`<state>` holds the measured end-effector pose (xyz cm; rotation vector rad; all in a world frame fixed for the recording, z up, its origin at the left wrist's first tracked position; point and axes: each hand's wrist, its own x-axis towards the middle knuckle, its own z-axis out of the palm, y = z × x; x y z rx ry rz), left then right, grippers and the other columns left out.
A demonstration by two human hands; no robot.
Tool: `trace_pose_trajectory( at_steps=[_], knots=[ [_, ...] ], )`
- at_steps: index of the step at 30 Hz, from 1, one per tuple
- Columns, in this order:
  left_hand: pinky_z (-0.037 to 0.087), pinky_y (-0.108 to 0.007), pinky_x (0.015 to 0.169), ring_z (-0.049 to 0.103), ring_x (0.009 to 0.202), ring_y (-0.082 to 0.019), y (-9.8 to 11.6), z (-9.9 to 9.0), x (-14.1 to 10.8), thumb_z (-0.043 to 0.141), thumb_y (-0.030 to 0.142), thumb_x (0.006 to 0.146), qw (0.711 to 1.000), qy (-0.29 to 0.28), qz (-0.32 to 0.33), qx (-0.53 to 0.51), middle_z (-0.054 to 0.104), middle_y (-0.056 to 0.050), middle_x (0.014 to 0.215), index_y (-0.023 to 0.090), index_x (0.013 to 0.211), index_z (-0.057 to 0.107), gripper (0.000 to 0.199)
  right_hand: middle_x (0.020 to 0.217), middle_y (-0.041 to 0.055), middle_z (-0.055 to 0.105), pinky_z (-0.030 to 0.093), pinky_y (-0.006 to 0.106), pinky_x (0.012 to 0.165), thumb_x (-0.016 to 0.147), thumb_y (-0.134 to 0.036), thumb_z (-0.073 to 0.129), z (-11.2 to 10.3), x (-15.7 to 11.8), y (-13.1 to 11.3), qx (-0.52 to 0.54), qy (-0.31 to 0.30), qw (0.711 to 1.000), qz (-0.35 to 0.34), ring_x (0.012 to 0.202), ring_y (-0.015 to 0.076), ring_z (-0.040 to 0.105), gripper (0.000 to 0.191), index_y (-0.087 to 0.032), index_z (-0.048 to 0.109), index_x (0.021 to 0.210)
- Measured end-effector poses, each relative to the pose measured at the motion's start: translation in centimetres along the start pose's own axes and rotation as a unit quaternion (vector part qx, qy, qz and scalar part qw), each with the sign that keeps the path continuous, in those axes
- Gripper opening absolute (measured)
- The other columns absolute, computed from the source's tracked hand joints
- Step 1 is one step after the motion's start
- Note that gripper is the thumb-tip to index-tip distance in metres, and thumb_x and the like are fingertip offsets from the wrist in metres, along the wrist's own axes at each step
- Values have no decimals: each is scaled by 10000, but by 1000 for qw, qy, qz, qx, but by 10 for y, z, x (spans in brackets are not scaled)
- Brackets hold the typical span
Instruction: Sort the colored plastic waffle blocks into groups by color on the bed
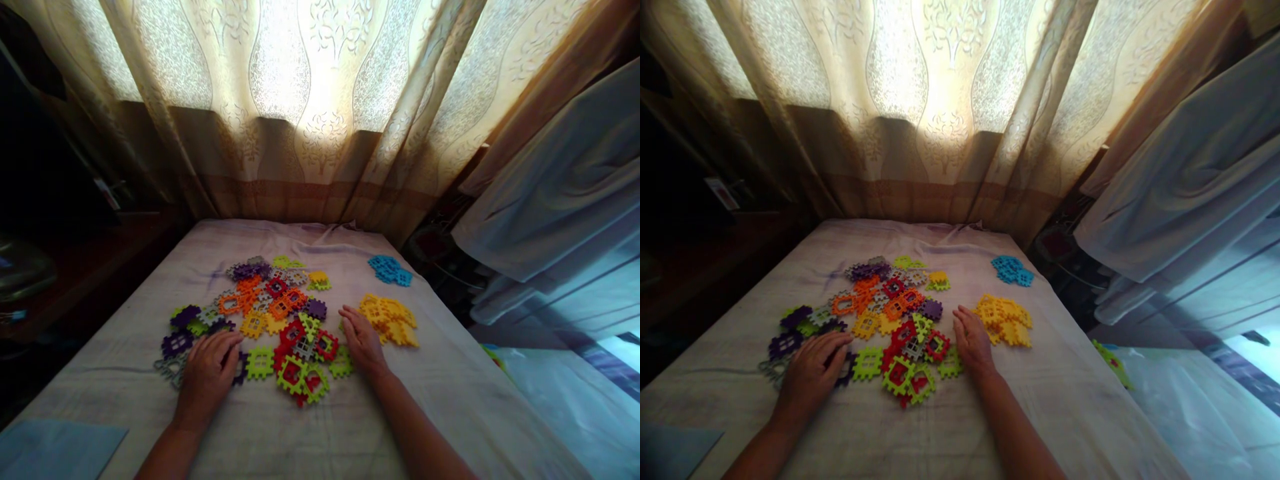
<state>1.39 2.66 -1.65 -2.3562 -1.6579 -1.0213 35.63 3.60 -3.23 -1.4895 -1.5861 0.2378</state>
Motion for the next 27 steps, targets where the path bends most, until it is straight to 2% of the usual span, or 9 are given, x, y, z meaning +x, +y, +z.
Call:
trace_pose_trajectory(
  at_steps=[5, 11, 17, 20, 23, 25, 27],
  knots=[
    [442, -436, 961, 661, 981, -235, -1, 0, 0, 429, 369, 924, 1000, 1, 1, -1, 742, -48, 993, 236, 969, 693, 299, 1169, 134, 688, 467, 460, 1014, 912, -431, 443, 0, 1, 6, -18, 44, 999, 15, 1119, 246, 618, 398, -186, 729, 1040],
    [443, -439, 964, 667, 983, -237, -5, 3, -2, 436, 396, 924, 1000, 6, 7, 6, 742, -41, 996, 246, 966, 695, 303, 1150, 133, 698, 508, 420, 972, 919, -375, 459, 4, -4, -3, -23, 1, 999, -32, 1090, 233, 640, 356, -183, 728, 1051],
    [450, -430, 961, 668, 985, -236, -8, 4, -1, 449, 390, 914, 1000, 5, 8, 8, 742, -40, 992, 248, 950, 700, 291, 1135, 125, 704, 526, 407, 941, 932, -330, 443, 6, -5, -3, -47, 10, 997, -55, 1073, 225, 649, 331, -192, 715, 1060],
    [458, -423, 947, 669, 980, -237, -9, 4, -1, 452, 400, 911, 1000, 6, 17, 10, 743, -38, 994, 249, 954, 702, 295, 1148, 124, 696, 507, 401, 957, 936, -320, 434, -2, -6, -3, -78, 18, 994, -78, 1089, 219, 635, 331, -196, 695, 1097],
    [464, -417, 929, 673, 965, -239, -10, 4, 0, 446, 409, 911, 1000, 9, 24, 15, 746, -35, 985, 251, 952, 703, 305, 1298, 125, 611, 384, 484, 1068, 909, -374, 485, -24, -7, 1, -175, 53, 980, -76, 1247, 256, 522, 370, -219, 631, 1211],
    [461, -416, 928, 674, 962, -238, -11, 4, -1, 440, 415, 914, 999, 11, 26, 18, 747, -33, 984, 253, 952, 702, 310, 1447, 140, 469, 267, 589, 1101, 851, -472, 550, -44, -10, 8, -272, 73, 959, -18, 1371, 319, 365, 534, -229, 538, 1326],
    [451, -417, 942, 676, 964, -236, -12, 6, -2, 436, 418, 915, 999, 12, 26, 21, 749, -30, 987, 258, 949, 702, 312, 1539, 162, 314, 225, 668, 1067, 777, -570, 598, -60, -11, 17, -344, 60, 934, 72, 1429, 374, 225, 754, -229, 419, 1425]
  ],
)
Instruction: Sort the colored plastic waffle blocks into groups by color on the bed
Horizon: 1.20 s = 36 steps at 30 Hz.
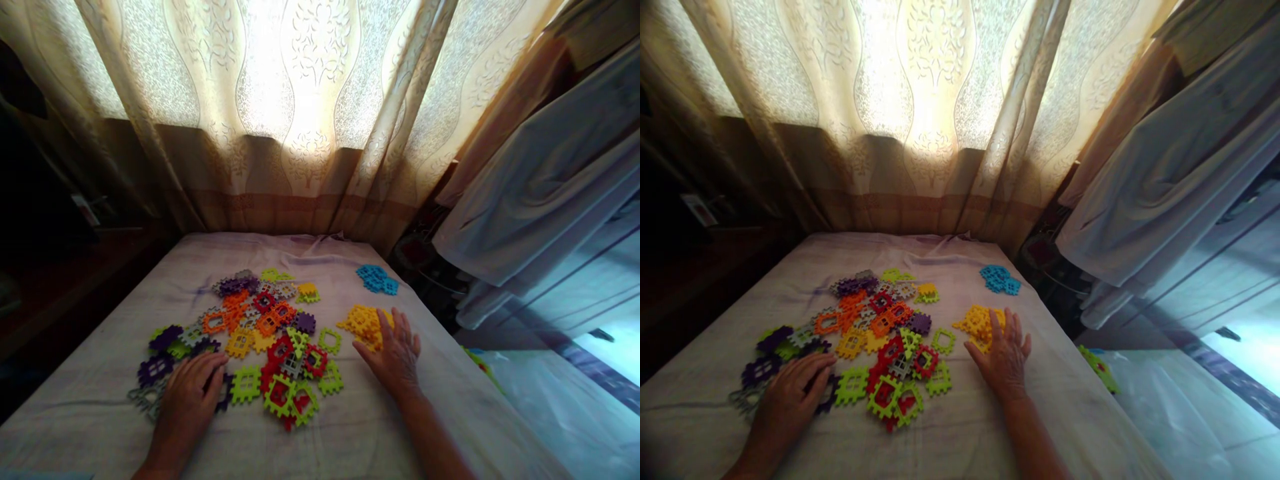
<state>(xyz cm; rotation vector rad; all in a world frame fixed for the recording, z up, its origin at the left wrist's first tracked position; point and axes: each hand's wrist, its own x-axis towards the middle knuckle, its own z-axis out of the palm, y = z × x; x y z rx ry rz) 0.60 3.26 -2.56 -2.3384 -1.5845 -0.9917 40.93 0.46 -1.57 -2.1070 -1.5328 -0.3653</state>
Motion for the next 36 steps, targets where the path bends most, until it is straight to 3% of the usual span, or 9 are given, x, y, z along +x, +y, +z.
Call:
trace_pose_trajectory(
  at_steps=[2, 5, 11, 24, 36],
  knots=[
    [439, -417, 964, 675, 974, -234, 0, 2, -1, 433, 422, 914, 1000, 0, -2, 5, 749, -31, 994, 261, 949, 704, 316, 1568, 177, 227, 256, 687, 1025, 737, -613, 613, 1, 3, 14, -37, -62, 996, 48, 1439, 396, 174, 873, -233, 340, 1473],
    [435, -409, 979, 670, 993, -231, -1, 3, -2, 436, 429, 911, 1000, 0, -5, 10, 748, -35, 1010, 261, 956, 705, 320, 1566, 184, 224, 299, 646, 1015, 726, -599, 640, 14, 12, 20, -29, -111, 993, 39, 1426, 403, 217, 875, -249, 351, 1474],
    [462, -405, 950, 682, 960, -228, -2, 2, -1, 437, 438, 912, 1000, 14, 12, 14, 752, -26, 993, 274, 949, 705, 316, 1521, 203, 322, 305, 587, 1042, 729, -553, 695, 41, 48, 0, 12, -105, 994, -5, 1382, 405, 322, 758, -250, 496, 1395],
    [472, -379, 924, 690, 940, -214, -8, 5, -5, 461, 438, 914, 998, 33, 39, 36, 754, 3, 984, 299, 954, 704, 283, 1518, 204, 328, 266, 530, 1080, 801, -524, 643, 90, 137, -48, 37, -129, 991, 7, 1402, 363, 290, 716, -207, 471, 1420],
    [484, -380, 919, 700, 922, -210, -14, 6, -7, 474, 442, 907, 997, 22, 58, 41, 755, 16, 990, 312, 971, 700, 268, 1523, 181, 324, 226, 564, 1081, 802, -559, 619, 116, 167, -72, 58, -134, 989, 2, 1404, 349, 279, 708, -237, 466, 1414]
  ],
)
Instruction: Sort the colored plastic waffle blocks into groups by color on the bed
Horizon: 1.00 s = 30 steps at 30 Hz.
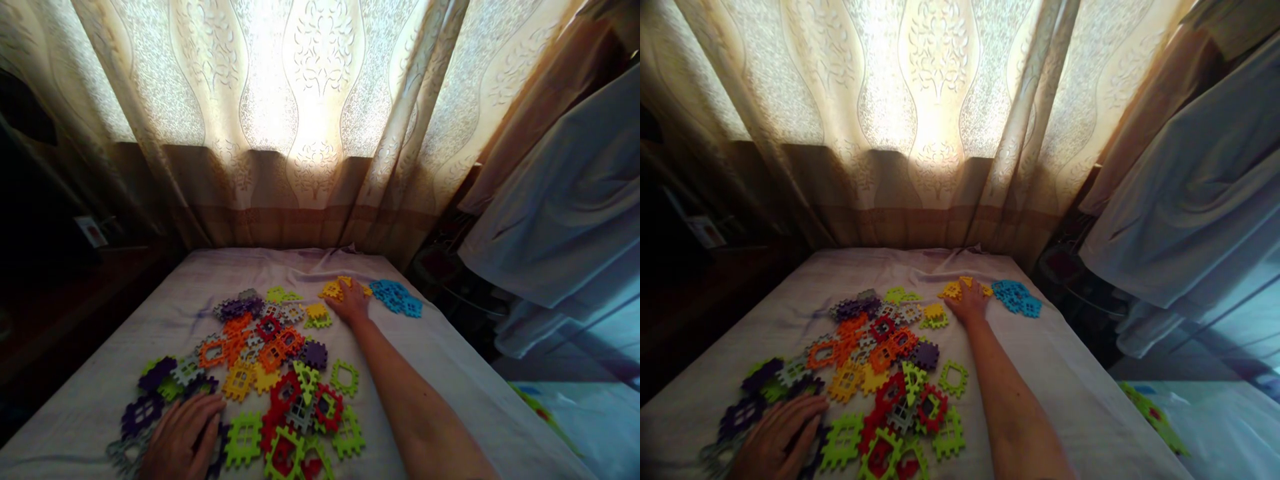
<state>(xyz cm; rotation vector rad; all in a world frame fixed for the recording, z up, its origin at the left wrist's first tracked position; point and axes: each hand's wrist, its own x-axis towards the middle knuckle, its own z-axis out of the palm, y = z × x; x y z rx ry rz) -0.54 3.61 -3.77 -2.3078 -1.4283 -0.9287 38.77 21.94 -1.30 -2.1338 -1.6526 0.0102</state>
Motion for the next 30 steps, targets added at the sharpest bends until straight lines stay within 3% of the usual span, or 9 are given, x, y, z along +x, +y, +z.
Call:
trace_pose_trajectory(
  at_steps=[5, 9, 12, 15, 23, 30],
  knots=[
    [488, -376, 916, 698, 929, -210, 1, 0, 0, 465, 444, 910, 1000, 1, -2, 3, 758, 13, 985, 315, 964, 705, 279, 1518, 168, 352, 250, 513, 1096, 806, -554, 620, 0, -1, 4, 9, 11, 1000, -25, 1403, 323, 300, 695, -219, 481, 1399],
    [483, -383, 916, 694, 935, -213, 4, -2, 2, 474, 441, 908, 1000, 0, -5, -1, 755, 13, 991, 310, 965, 701, 267, 1460, 169, 447, 286, 493, 1089, 860, -441, 579, 2, -22, 6, 28, 91, 995, -26, 1351, 312, 382, 517, -185, 577, 1309],
    [475, -396, 927, 689, 953, -219, 7, -3, 2, 473, 440, 907, 1000, -6, -26, -9, 752, 3, 999, 301, 964, 702, 273, 1323, 108, 598, 330, 450, 1074, 868, -347, 554, 3, -41, 1, 72, 119, 985, -99, 1251, 257, 495, 343, -225, 673, 1167],
    [466, -400, 948, 687, 958, -218, 10, -4, 3, 469, 433, 907, 999, -12, -39, -14, 754, -1, 985, 300, 946, 708, 277, 1196, 73, 680, 392, 394, 1025, 842, -332, 578, 3, -55, -13, 107, 79, 975, -176, 1139, 219, 577, 328, -237, 688, 1136],
    [447, -425, 999, 676, 994, -219, 19, -9, 6, 455, 401, 920, 997, -31, -65, -21, 751, -18, 998, 288, 947, 709, 280, 1094, 88, 705, 428, 383, 924, 805, -383, 640, 4, -66, -39, 59, 34, 991, -114, 1043, 250, 602, 287, -223, 711, 1033],
    [452, -421, 982, 678, 988, -222, 18, -10, 5, 464, 380, 916, 998, -24, -52, -8, 750, -11, 998, 289, 960, 703, 259, 978, 74, 679, 423, 353, 861, 785, -365, 637, 7, -66, -33, 108, 73, 984, -119, 939, 233, 592, 228, -198, 668, 937]
  ],
)
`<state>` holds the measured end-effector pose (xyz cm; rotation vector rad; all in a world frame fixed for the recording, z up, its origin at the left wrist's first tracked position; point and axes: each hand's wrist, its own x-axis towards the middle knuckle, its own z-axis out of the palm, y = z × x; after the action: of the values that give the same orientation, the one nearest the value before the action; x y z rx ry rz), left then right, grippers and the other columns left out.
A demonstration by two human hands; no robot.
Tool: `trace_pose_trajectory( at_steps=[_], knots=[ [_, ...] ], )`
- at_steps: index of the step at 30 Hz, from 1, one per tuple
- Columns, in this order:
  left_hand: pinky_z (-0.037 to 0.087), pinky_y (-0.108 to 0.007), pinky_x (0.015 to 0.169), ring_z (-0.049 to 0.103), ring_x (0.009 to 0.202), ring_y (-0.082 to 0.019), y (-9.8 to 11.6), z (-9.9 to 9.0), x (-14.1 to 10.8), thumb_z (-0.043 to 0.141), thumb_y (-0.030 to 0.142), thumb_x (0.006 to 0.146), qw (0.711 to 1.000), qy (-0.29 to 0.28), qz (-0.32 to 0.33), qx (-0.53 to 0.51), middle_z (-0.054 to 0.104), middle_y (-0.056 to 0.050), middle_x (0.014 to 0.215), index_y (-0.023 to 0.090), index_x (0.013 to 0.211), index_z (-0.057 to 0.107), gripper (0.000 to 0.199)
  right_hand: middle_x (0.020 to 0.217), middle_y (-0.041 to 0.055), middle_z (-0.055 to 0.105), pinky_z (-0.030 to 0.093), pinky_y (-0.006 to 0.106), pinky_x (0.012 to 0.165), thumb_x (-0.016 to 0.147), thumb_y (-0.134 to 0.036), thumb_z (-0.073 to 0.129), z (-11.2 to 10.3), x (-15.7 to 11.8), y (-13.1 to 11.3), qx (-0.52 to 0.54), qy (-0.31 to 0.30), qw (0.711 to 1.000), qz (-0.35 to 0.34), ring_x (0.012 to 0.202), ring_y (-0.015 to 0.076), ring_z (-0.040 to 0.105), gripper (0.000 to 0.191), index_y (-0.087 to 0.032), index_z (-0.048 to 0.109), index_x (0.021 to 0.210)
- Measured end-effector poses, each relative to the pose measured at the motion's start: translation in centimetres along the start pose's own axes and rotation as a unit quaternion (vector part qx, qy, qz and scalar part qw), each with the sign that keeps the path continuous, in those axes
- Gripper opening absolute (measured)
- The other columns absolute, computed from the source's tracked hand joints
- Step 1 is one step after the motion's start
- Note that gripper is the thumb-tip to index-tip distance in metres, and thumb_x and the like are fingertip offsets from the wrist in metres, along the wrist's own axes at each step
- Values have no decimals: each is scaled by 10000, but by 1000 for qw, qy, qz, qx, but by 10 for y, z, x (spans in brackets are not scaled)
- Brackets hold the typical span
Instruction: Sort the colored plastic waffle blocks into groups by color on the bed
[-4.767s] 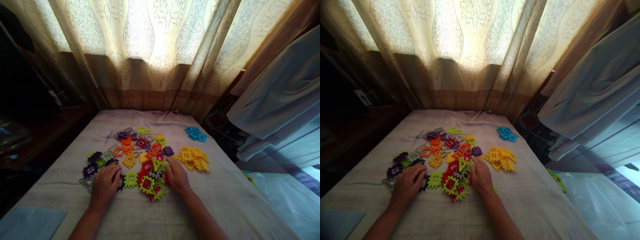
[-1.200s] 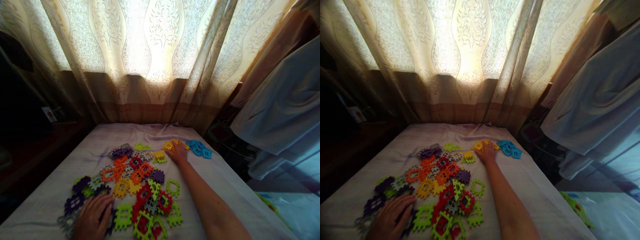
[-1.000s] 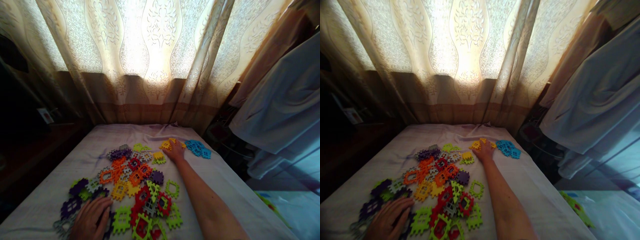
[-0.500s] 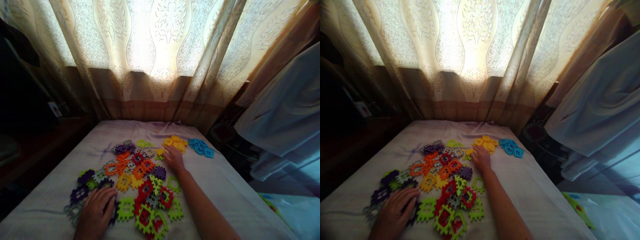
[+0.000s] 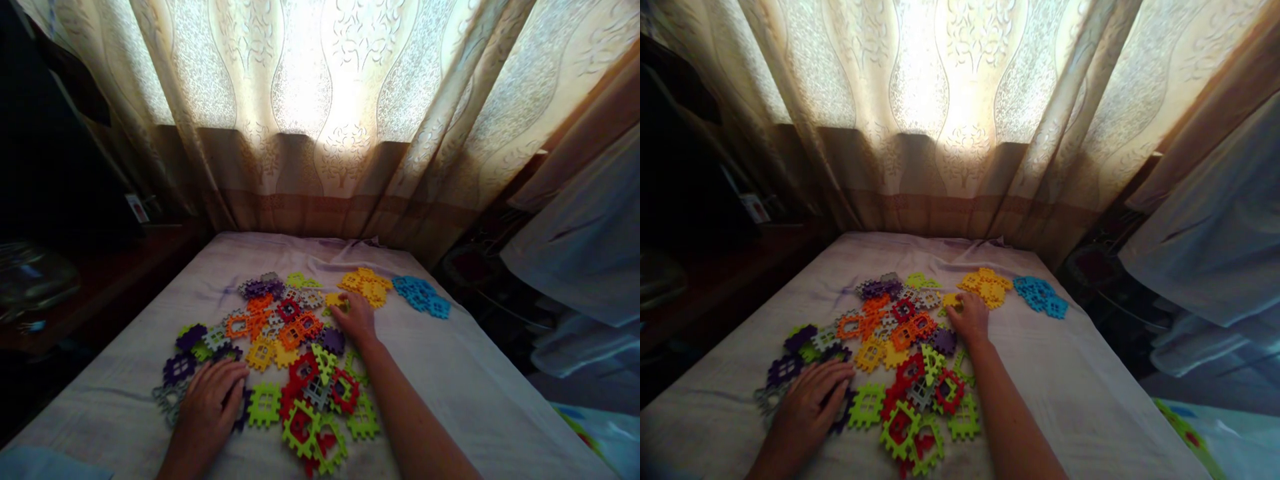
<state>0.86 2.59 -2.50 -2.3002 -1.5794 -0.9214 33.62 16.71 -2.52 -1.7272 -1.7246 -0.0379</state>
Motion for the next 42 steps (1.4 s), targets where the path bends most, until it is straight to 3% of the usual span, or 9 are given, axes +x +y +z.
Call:
trace_pose_trajectory(
  at_steps=[5, 9, 13, 18, 23, 28, 31, 35, 42],
  knots=[
    [454, -396, 960, 687, 957, -213, -5, 2, 1, 483, 398, 910, 999, 17, 26, 9, 753, 9, 986, 301, 960, 697, 241, 961, 87, 664, 413, 358, 882, 798, -395, 617, -2, 7, 14, 29, 91, 995, -8, 950, 238, 574, 236, -191, 633, 915],
    [462, -377, 930, 692, 942, -209, -8, 3, 1, 472, 423, 913, 999, 26, 41, 14, 757, 15, 978, 302, 952, 699, 260, 1031, 127, 667, 403, 386, 923, 832, -405, 576, -6, 19, 30, 11, 160, 986, 49, 1024, 262, 559, 286, -168, 630, 983],
    [468, -379, 927, 694, 935, -209, -8, 3, 1, 470, 423, 914, 999, 20, 38, 14, 756, 18, 985, 302, 948, 705, 266, 1212, 139, 636, 384, 438, 979, 843, -351, 540, -5, 20, 43, -22, 169, 980, 98, 1155, 283, 521, 283, -172, 654, 1031],
    [465, -395, 946, 688, 951, -216, -7, 4, 0, 481, 421, 909, 999, 19, 31, 6, 753, 9, 986, 297, 947, 706, 260, 1203, 119, 651, 396, 413, 1010, 859, -246, 472, -6, 9, 42, -6, 194, 980, 39, 1136, 239, 556, 258, -187, 695, 975],
    [458, -412, 957, 685, 950, -219, -5, 2, 1, 480, 398, 910, 999, 14, 29, 9, 754, 7, 982, 298, 955, 697, 243, 1052, 100, 711, 452, 380, 965, 878, -233, 445, -5, 0, 18, 50, 93, 992, -63, 1022, 208, 618, 296, -195, 706, 1013],
    [456, -423, 963, 680, 970, -226, -3, 1, 1, 476, 389, 910, 1000, 10, 16, 2, 753, 0, 992, 298, 955, 701, 246, 1260, 120, 645, 417, 388, 1005, 869, -291, 531, -6, -8, -6, -1, -64, 995, -74, 1168, 234, 570, 347, -180, 669, 1168],
    [449, -428, 981, 677, 981, -226, -2, 3, -1, 484, 388, 905, 1000, 1, 6, -5, 751, -4, 993, 295, 954, 706, 245, 1148, 89, 702, 432, 331, 964, 921, -325, 471, -12, -9, -13, 19, -128, 988, -85, 1078, 203, 618, 311, -197, 707, 1078],
    [443, -441, 991, 672, 1000, -227, -1, 3, -2, 482, 375, 908, 1000, -7, -8, -10, 746, -10, 1007, 289, 965, 703, 243, 966, 58, 739, 462, 279, 865, 952, -328, 405, -18, -3, -20, 31, -123, 991, -31, 925, 175, 648, 351, -210, 735, 944],
    [442, -449, 998, 667, 1007, -226, 4, 0, 0, 481, 350, 908, 999, -11, -21, -26, 746, -17, 1005, 287, 963, 701, 234, 1200, 72, 676, 408, 353, 998, 878, -190, 501, -7, 9, -43, -63, -161, 985, -29, 1154, 217, 566, 297, -245, 733, 1056]
  ],
)
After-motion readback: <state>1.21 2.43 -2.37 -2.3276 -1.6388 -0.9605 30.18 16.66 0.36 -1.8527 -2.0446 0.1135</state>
